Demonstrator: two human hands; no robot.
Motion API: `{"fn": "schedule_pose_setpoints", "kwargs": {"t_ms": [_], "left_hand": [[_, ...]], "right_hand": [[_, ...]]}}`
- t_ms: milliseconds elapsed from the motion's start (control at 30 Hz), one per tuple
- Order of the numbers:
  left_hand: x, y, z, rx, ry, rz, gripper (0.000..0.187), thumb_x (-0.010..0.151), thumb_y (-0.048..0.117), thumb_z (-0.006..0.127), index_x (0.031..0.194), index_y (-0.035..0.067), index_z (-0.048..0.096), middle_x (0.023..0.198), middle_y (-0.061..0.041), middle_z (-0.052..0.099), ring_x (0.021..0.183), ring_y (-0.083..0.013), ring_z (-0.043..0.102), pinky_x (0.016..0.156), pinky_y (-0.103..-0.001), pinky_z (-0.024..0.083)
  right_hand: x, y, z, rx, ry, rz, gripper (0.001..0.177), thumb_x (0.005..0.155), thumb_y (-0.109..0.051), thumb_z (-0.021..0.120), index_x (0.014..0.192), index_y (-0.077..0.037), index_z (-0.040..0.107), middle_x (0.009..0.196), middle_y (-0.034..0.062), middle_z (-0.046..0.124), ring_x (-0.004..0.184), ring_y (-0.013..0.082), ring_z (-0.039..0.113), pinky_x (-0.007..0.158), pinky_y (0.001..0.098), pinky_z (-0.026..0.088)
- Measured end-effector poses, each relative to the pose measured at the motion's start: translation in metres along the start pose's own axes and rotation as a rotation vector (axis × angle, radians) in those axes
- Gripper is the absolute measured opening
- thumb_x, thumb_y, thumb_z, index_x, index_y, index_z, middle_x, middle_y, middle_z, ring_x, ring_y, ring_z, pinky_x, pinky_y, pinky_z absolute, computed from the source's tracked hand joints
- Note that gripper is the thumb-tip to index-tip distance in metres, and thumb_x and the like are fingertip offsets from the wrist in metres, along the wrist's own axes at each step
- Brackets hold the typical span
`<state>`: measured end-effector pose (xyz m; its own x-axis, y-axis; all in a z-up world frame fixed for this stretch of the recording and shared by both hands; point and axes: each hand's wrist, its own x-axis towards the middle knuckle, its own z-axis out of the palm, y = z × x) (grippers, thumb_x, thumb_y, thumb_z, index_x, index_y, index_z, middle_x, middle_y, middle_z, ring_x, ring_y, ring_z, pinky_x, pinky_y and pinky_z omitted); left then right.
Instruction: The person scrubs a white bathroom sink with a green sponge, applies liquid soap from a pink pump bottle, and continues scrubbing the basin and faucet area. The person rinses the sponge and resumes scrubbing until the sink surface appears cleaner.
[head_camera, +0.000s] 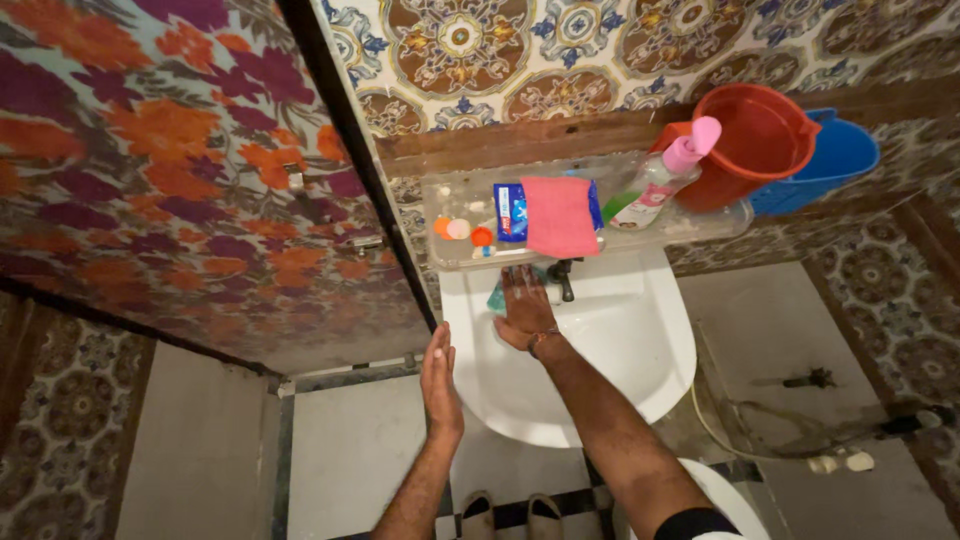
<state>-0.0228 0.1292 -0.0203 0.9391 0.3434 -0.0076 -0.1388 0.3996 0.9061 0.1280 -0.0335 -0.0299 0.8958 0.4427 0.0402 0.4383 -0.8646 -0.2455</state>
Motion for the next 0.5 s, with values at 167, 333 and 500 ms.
{"fn": "schedule_pose_setpoints", "kwargs": {"t_ms": [167,333,500], "left_hand": [[-0.005,-0.001,-0.017,0.001,0.034,-0.075,0.062,0.106,0.041,0.043,0.154,0.001,0.041,0.163,-0.016,0.041,0.153,-0.0278,0.036,0.126,-0.044,0.026],[-0.008,0.004,-0.028,0.024,0.038,-0.055,0.062,0.106,0.041,0.043,0.154,0.001,0.044,0.162,-0.015,0.043,0.153,-0.0274,0.037,0.125,-0.044,0.027],[-0.009,0.015,-0.037,0.082,0.025,-0.062,0.062,0.106,0.041,0.041,0.154,0.003,0.042,0.163,-0.014,0.042,0.154,-0.0268,0.035,0.126,-0.044,0.026]], "right_hand": [[0.001,-0.010,0.016,0.045,0.058,-0.017,0.092,0.092,-0.045,0.059,0.158,0.006,0.021,0.164,0.0306,0.022,0.154,0.0448,0.016,0.125,0.0530,0.014],[0.008,-0.038,0.022,0.104,0.078,-0.001,0.080,0.100,-0.044,0.048,0.158,0.004,0.024,0.166,0.0287,0.022,0.156,0.0416,0.016,0.126,0.0512,0.014],[0.018,-0.063,0.030,0.183,0.112,-0.001,0.081,0.102,-0.044,0.044,0.159,0.008,0.020,0.166,0.0297,0.020,0.155,0.0416,0.014,0.125,0.0497,0.011]]}}
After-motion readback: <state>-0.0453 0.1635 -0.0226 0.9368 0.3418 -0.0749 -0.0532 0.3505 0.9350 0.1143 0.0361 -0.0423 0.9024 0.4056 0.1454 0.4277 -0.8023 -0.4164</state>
